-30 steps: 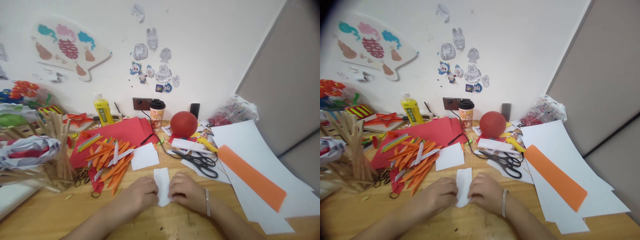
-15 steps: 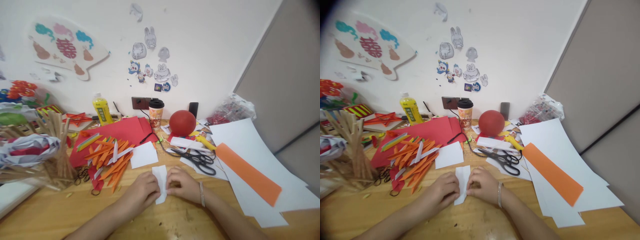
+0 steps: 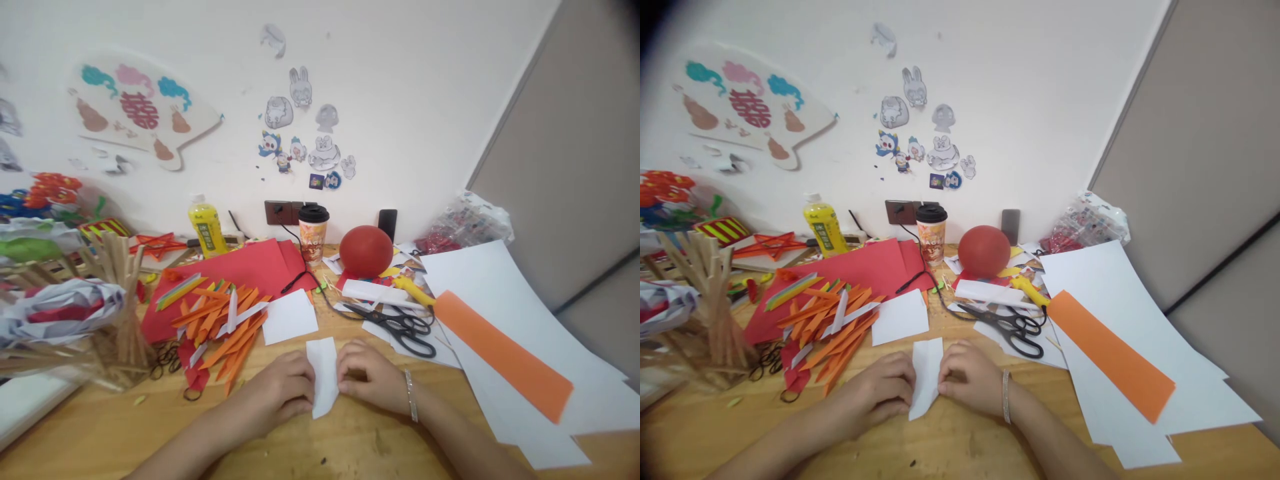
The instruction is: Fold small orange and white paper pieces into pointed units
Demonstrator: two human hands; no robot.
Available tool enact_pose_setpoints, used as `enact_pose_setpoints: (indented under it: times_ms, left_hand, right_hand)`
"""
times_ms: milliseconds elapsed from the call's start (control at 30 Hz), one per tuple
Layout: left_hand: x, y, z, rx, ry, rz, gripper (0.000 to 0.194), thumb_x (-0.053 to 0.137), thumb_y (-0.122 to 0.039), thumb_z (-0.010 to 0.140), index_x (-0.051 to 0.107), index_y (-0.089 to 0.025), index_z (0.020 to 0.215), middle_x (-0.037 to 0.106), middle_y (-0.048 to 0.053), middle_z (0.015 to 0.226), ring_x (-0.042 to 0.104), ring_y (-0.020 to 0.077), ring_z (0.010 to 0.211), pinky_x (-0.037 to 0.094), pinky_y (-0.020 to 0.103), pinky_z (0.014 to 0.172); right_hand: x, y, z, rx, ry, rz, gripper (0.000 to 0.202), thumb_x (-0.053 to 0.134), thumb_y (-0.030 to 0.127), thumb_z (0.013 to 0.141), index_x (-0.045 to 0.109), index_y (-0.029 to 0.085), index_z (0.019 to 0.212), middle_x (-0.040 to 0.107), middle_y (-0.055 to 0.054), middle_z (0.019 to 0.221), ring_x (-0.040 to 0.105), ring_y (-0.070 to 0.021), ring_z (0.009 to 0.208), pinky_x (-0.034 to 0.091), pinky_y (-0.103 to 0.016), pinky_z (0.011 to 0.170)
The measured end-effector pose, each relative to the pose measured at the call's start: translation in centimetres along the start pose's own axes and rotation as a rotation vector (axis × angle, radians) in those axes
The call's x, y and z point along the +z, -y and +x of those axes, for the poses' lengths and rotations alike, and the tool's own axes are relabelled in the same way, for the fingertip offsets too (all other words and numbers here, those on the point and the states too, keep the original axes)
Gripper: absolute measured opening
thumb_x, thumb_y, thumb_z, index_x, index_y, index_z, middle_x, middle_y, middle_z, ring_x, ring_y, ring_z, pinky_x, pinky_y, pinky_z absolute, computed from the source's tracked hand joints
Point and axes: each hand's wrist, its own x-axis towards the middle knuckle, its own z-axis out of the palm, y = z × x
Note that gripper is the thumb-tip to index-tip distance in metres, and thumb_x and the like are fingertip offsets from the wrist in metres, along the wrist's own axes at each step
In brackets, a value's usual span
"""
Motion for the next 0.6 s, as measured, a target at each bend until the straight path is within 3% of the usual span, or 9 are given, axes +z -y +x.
enact_pose_setpoints:
  times_ms: [100, 200, 367, 600]
  left_hand:
    - [-0.2, -0.1, -0.2, -0.027, 0.026, 0.055, 0.002, 0.06, -0.022, 0.083, 0.063, -0.022, 0.084, 0.059, 0.003, 0.091, 0.052, 0.0178, 0.093, 0.041, 0.028, 0.084]
    - [-0.3, -0.3, -0.3, -0.023, 0.031, 0.068, 0.007, 0.067, -0.024, 0.078, 0.062, -0.022, 0.082, 0.058, 0.003, 0.093, 0.051, 0.0179, 0.094, 0.041, 0.028, 0.085]
    - [0.2, -0.3, -0.1, 0.016, -0.008, 0.127, 0.007, 0.055, -0.016, 0.085, 0.058, -0.021, 0.081, 0.059, 0.003, 0.089, 0.051, 0.0168, 0.089, 0.04, 0.029, 0.083]
    - [0.8, -0.2, -0.1, 0.069, -0.063, 0.212, 0.012, 0.047, -0.019, 0.089, 0.058, -0.02, 0.085, 0.058, 0.004, 0.087, 0.051, 0.0173, 0.086, 0.041, 0.03, 0.081]
  right_hand:
    - [0.0, 0.2, 0.0, -0.004, -0.002, 0.007, 0.02, 0.061, 0.034, 0.079, 0.06, 0.019, 0.065, 0.062, -0.003, 0.078, 0.055, -0.0177, 0.081, 0.04, -0.032, 0.078]
    - [-0.1, 0.4, 0.0, 0.008, -0.016, 0.036, 0.022, 0.057, 0.036, 0.081, 0.06, 0.02, 0.066, 0.063, -0.002, 0.076, 0.056, -0.0173, 0.078, 0.041, -0.032, 0.076]
    - [-0.1, 0.5, 0.0, 0.098, -0.054, 0.057, 0.02, 0.057, 0.034, 0.081, 0.062, 0.019, 0.07, 0.065, -0.004, 0.076, 0.057, -0.0177, 0.075, 0.042, -0.03, 0.072]
    - [0.0, 0.5, -0.1, 0.138, -0.072, 0.053, 0.014, 0.058, 0.028, 0.08, 0.063, 0.018, 0.071, 0.066, -0.004, 0.077, 0.058, -0.0177, 0.077, 0.042, -0.029, 0.072]
